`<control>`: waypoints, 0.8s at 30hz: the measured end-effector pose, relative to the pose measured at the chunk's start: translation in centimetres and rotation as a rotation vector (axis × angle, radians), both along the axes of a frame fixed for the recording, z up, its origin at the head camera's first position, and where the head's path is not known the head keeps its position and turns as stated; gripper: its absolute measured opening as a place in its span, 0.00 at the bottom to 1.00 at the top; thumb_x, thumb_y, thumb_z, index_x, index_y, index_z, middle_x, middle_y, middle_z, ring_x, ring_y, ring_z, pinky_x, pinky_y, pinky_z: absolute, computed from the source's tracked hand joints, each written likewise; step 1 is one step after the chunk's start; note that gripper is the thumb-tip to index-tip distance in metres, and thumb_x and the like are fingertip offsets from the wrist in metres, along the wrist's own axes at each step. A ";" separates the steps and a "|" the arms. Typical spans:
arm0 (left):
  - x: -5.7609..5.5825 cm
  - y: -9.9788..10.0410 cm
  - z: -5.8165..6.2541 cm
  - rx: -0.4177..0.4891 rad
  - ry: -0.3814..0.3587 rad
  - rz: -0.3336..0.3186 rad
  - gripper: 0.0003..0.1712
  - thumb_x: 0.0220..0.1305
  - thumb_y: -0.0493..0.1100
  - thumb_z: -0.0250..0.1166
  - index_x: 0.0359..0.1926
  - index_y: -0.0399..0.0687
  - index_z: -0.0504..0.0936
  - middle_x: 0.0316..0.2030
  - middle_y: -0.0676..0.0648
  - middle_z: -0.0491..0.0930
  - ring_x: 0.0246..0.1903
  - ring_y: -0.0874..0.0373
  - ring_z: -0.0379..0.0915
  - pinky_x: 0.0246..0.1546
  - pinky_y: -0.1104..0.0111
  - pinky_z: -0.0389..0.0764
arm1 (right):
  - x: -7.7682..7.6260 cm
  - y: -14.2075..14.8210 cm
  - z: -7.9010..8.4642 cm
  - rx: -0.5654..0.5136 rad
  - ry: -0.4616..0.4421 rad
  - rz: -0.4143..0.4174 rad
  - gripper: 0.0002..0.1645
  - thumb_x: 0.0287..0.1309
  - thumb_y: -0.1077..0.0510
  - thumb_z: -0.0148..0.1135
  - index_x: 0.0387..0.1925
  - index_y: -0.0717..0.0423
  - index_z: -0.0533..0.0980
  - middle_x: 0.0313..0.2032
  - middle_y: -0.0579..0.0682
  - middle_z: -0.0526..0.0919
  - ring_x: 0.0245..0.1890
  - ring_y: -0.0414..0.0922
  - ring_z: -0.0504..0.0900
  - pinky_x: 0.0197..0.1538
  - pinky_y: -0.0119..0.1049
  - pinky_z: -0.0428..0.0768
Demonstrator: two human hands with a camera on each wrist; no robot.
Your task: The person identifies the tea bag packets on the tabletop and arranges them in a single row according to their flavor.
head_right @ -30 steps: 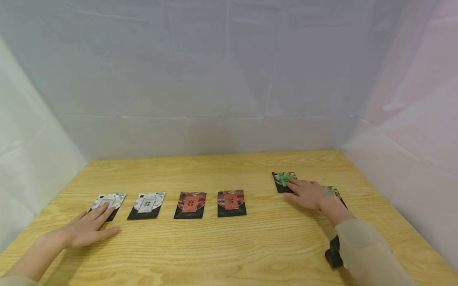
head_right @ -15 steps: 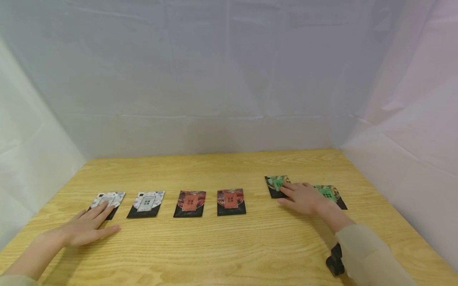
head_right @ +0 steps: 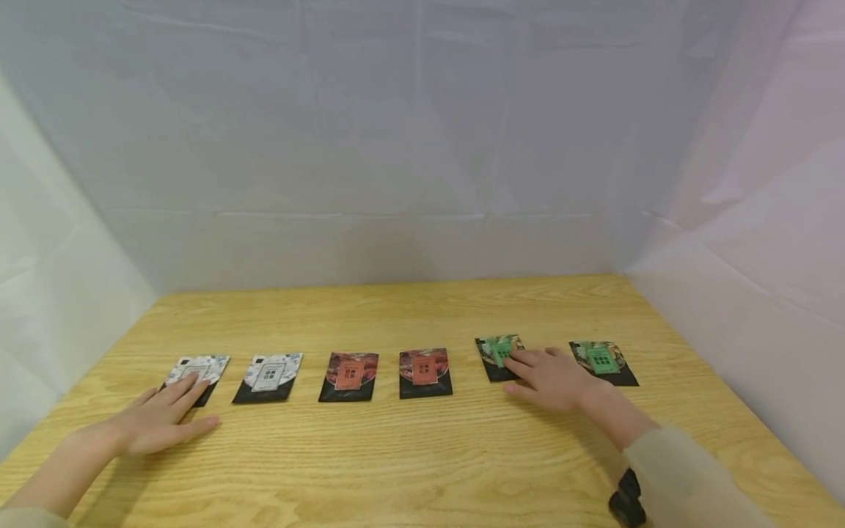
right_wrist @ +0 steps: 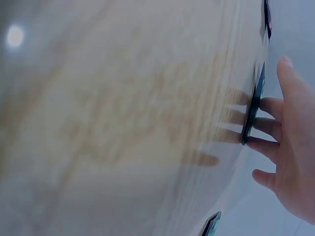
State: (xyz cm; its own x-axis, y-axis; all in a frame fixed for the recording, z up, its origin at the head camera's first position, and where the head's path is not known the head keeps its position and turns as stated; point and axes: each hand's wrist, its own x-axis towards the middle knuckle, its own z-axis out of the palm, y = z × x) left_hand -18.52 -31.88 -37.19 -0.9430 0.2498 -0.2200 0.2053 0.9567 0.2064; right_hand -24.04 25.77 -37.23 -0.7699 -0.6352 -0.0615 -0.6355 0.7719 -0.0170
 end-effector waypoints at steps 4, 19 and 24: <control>0.0 -0.1 -0.1 0.010 -0.003 0.000 0.51 0.63 0.67 0.49 0.66 0.24 0.54 0.65 0.22 0.44 0.63 0.27 0.39 0.57 0.33 0.39 | 0.4 -0.3 0.1 0.014 0.025 0.029 0.38 0.67 0.37 0.40 0.65 0.61 0.64 0.64 0.62 0.63 0.62 0.60 0.64 0.60 0.62 0.59; 0.1 0.0 0.0 0.007 0.008 0.003 0.51 0.63 0.67 0.50 0.66 0.24 0.55 0.65 0.22 0.45 0.63 0.27 0.40 0.57 0.34 0.40 | 1.4 -1.0 0.1 0.044 -0.010 0.033 0.40 0.66 0.35 0.38 0.65 0.59 0.63 0.65 0.61 0.62 0.62 0.60 0.63 0.61 0.61 0.58; 0.1 0.1 0.0 0.006 0.004 0.008 0.51 0.63 0.67 0.49 0.66 0.24 0.54 0.65 0.22 0.44 0.64 0.27 0.40 0.58 0.34 0.39 | 1.5 -1.2 0.1 0.055 0.010 0.038 0.40 0.66 0.34 0.38 0.65 0.59 0.64 0.64 0.61 0.63 0.62 0.59 0.64 0.60 0.60 0.60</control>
State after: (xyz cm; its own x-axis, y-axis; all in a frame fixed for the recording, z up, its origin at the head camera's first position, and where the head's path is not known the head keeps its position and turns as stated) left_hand -18.41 -31.80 -37.20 -0.9458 0.2440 -0.2144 0.1990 0.9570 0.2112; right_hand -22.56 24.61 -37.17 -0.7462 -0.6597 -0.0899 -0.6641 0.7469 0.0315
